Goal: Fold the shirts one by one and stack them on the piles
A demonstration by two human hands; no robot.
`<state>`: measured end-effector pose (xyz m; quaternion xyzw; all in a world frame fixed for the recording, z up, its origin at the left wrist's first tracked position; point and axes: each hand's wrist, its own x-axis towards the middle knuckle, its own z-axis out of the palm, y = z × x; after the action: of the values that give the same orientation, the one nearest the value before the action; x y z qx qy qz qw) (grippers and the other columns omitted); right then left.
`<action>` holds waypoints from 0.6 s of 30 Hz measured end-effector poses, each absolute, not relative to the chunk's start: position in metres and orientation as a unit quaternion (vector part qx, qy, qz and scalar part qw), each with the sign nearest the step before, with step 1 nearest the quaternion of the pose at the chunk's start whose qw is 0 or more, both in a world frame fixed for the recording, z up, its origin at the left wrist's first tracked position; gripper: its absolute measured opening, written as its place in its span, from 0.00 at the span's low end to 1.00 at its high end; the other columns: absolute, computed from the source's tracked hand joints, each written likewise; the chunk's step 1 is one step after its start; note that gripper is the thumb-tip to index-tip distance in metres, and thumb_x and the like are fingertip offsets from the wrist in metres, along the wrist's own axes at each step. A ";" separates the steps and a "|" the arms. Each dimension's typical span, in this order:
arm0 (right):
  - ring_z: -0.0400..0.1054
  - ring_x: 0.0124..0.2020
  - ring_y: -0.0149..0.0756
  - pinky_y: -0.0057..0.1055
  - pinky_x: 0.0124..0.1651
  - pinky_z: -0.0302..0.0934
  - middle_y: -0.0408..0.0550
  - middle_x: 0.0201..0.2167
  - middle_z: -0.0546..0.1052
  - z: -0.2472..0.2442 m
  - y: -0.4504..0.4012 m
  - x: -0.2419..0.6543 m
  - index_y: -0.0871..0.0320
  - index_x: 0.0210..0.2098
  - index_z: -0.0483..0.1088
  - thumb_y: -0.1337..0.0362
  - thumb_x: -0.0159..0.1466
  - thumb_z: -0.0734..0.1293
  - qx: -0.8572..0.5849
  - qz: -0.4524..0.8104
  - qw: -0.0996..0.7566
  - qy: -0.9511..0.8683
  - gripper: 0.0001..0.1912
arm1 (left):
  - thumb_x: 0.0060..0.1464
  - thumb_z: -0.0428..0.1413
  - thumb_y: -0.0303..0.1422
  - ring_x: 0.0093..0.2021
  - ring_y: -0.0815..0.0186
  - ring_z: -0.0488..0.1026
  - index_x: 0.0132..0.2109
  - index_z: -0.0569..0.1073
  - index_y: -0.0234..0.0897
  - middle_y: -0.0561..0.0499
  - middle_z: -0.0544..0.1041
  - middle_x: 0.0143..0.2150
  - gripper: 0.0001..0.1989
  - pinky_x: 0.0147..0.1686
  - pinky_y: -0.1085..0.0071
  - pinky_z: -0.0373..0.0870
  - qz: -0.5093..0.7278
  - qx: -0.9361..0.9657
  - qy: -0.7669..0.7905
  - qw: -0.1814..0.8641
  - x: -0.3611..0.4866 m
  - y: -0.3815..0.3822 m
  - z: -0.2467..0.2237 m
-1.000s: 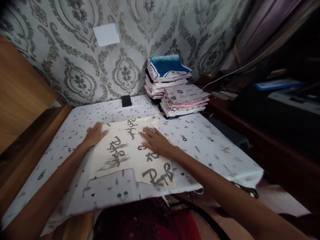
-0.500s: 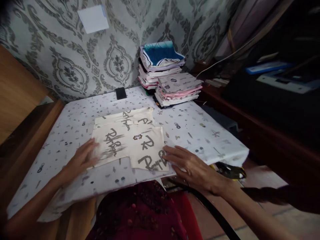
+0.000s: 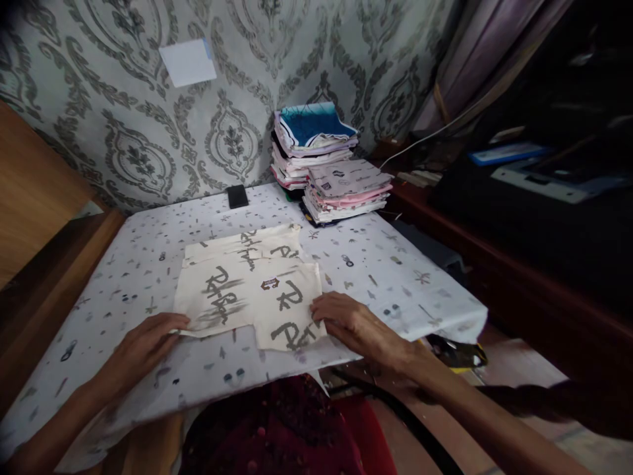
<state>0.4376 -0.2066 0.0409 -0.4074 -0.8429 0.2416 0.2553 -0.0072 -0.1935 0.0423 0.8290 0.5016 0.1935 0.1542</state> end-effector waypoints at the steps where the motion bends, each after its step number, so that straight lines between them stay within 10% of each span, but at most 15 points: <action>1: 0.74 0.51 0.44 0.42 0.54 0.70 0.53 0.47 0.80 0.041 -0.194 0.438 0.52 0.43 0.75 0.57 0.71 0.59 -0.425 0.277 0.277 -0.816 0.14 | 0.61 0.51 0.44 0.42 0.57 0.79 0.43 0.80 0.43 0.48 0.82 0.42 0.15 0.43 0.66 0.75 0.201 0.798 0.529 0.208 -0.006 -0.186 0.048; 8: 0.62 0.19 0.30 0.26 0.22 0.58 0.38 0.17 0.68 0.030 -0.071 0.417 0.57 0.30 0.70 0.55 0.58 0.70 -0.593 0.433 0.374 -0.567 0.12 | 0.42 0.63 0.51 0.33 0.58 0.76 0.42 0.77 0.37 0.49 0.79 0.32 0.25 0.31 0.69 0.71 0.306 0.536 0.638 0.459 0.007 -0.113 0.059; 18: 0.63 0.22 0.29 0.26 0.25 0.60 0.39 0.22 0.71 0.021 -0.070 0.423 0.58 0.41 0.73 0.56 0.62 0.69 -0.595 0.459 0.373 -0.544 0.13 | 0.40 0.63 0.52 0.28 0.61 0.71 0.40 0.77 0.36 0.52 0.75 0.27 0.27 0.24 0.72 0.63 0.303 0.539 0.661 0.424 0.008 -0.110 0.039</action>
<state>0.4226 -0.0698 0.0210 -0.5953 -0.5440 0.4588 0.3731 0.0082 -0.1098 0.0389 0.5393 0.6613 0.3031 0.4243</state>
